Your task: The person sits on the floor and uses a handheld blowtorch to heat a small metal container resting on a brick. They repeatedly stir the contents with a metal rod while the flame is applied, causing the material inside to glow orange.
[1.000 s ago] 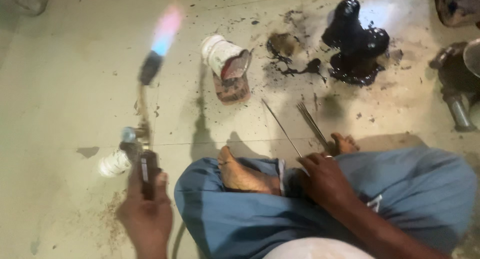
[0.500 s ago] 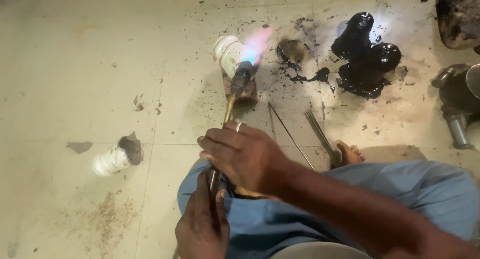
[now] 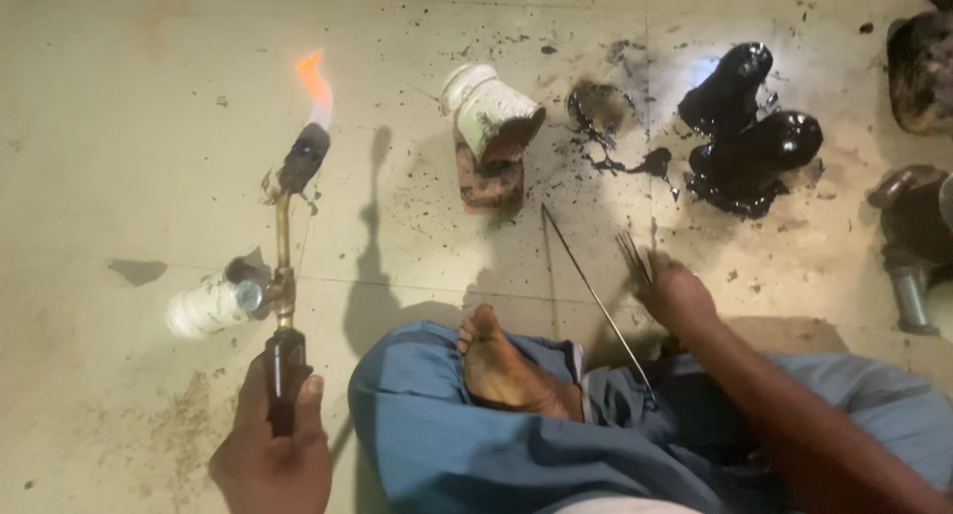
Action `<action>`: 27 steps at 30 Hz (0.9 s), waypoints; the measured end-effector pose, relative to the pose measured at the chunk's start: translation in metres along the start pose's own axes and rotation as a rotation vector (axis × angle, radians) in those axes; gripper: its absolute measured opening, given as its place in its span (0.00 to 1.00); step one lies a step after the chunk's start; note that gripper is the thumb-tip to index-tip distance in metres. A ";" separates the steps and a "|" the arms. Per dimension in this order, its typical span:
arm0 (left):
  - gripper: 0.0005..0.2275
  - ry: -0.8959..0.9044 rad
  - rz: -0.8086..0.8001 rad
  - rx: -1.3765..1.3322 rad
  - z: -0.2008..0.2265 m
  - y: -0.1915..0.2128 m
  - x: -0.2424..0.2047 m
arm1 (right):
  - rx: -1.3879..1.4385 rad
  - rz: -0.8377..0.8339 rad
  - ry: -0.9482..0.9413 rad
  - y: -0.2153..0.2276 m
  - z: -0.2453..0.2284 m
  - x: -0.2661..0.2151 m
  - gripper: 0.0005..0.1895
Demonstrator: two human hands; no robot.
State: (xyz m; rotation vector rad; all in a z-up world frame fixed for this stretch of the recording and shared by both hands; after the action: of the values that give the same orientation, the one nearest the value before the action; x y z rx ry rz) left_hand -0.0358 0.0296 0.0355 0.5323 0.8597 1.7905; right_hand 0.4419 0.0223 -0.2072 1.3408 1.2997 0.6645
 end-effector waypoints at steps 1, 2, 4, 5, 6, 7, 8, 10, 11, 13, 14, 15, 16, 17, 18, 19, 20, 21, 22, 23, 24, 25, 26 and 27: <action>0.20 -0.054 0.033 -0.021 -0.002 -0.001 0.001 | -0.028 0.060 0.027 -0.010 0.007 0.004 0.34; 0.20 -0.109 0.066 -0.041 -0.002 -0.004 0.001 | 0.031 0.075 -0.025 -0.019 0.013 0.010 0.29; 0.20 -0.110 0.073 -0.027 -0.009 -0.004 -0.001 | 0.154 0.085 -0.129 -0.038 0.017 0.012 0.20; 0.21 -0.065 0.047 -0.005 -0.012 -0.006 0.001 | 0.131 0.124 -0.091 -0.042 0.016 0.012 0.17; 0.22 -0.021 0.021 0.016 -0.014 -0.008 0.002 | 0.108 0.163 -0.053 -0.041 0.016 0.012 0.15; 0.21 -0.052 0.027 -0.003 -0.013 -0.010 0.002 | 0.084 0.208 -0.011 -0.036 0.016 0.016 0.13; 0.21 -0.083 0.033 -0.022 -0.012 -0.013 0.003 | 0.175 0.131 -0.084 -0.032 0.020 0.020 0.13; 0.20 -0.104 0.028 -0.030 -0.014 -0.013 0.000 | 0.357 -0.043 -0.231 -0.022 0.026 0.019 0.14; 0.20 -0.102 0.011 -0.025 -0.015 -0.014 -0.001 | 0.438 0.030 -0.164 -0.012 0.023 0.018 0.15; 0.19 -0.143 0.010 -0.035 -0.014 -0.015 -0.002 | 0.598 0.184 -0.031 0.013 0.014 0.016 0.23; 0.19 -0.186 0.025 -0.050 -0.011 -0.017 -0.002 | 0.570 0.166 0.024 0.022 0.005 0.014 0.21; 0.19 -0.230 0.044 -0.068 -0.008 -0.017 -0.002 | 0.542 0.150 0.082 0.028 -0.008 0.014 0.19; 0.19 -0.224 0.043 -0.063 -0.007 -0.019 -0.001 | 0.513 0.134 0.140 0.033 -0.024 0.015 0.17; 0.19 -0.217 0.040 -0.054 -0.006 -0.020 -0.002 | 0.469 0.192 0.181 0.036 -0.040 0.015 0.16; 0.19 -0.210 0.038 -0.044 -0.006 -0.020 -0.002 | 0.424 0.250 0.222 0.038 -0.055 0.016 0.15; 0.19 -0.229 0.052 -0.051 -0.005 -0.019 -0.003 | 0.380 0.308 0.266 0.042 -0.068 0.019 0.14; 0.20 -0.247 0.065 -0.058 -0.004 -0.017 -0.004 | 0.327 0.347 0.284 0.046 -0.077 0.022 0.12; 0.20 -0.265 0.079 -0.065 -0.004 -0.015 -0.005 | 0.274 0.386 0.302 0.048 -0.085 0.027 0.11; 0.20 -0.209 0.060 -0.054 -0.007 -0.013 -0.004 | 0.220 0.425 0.320 0.050 -0.091 0.033 0.09; 0.19 -0.152 0.040 -0.044 -0.011 -0.010 -0.004 | 0.210 0.406 0.300 0.052 -0.094 0.041 0.09; 0.19 -0.095 0.021 -0.034 -0.014 -0.009 -0.003 | 0.199 0.387 0.280 0.055 -0.094 0.050 0.09; 0.20 -0.060 0.010 -0.020 -0.017 -0.007 -0.002 | 0.189 0.367 0.258 0.057 -0.093 0.057 0.10; 0.20 -0.026 0.000 -0.005 -0.021 -0.003 0.000 | 0.181 0.421 0.268 0.061 -0.092 0.060 0.10; 0.21 0.006 -0.011 0.008 -0.025 -0.001 0.003 | 0.173 0.476 0.278 0.067 -0.089 0.063 0.11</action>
State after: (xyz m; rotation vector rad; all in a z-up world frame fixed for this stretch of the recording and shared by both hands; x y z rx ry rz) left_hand -0.0536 0.0252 0.0188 0.5262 0.8727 1.7803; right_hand 0.3959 0.1218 -0.1409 1.7724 1.2825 1.1171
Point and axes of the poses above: each hand's wrist, its own x-axis towards the middle knuckle, its own y-axis out of the back of the hand, z = x × y, the point moved 3 cm from there along x, towards the middle knuckle, and after that the axes turned 10 degrees about y, right-handed, at the moved point
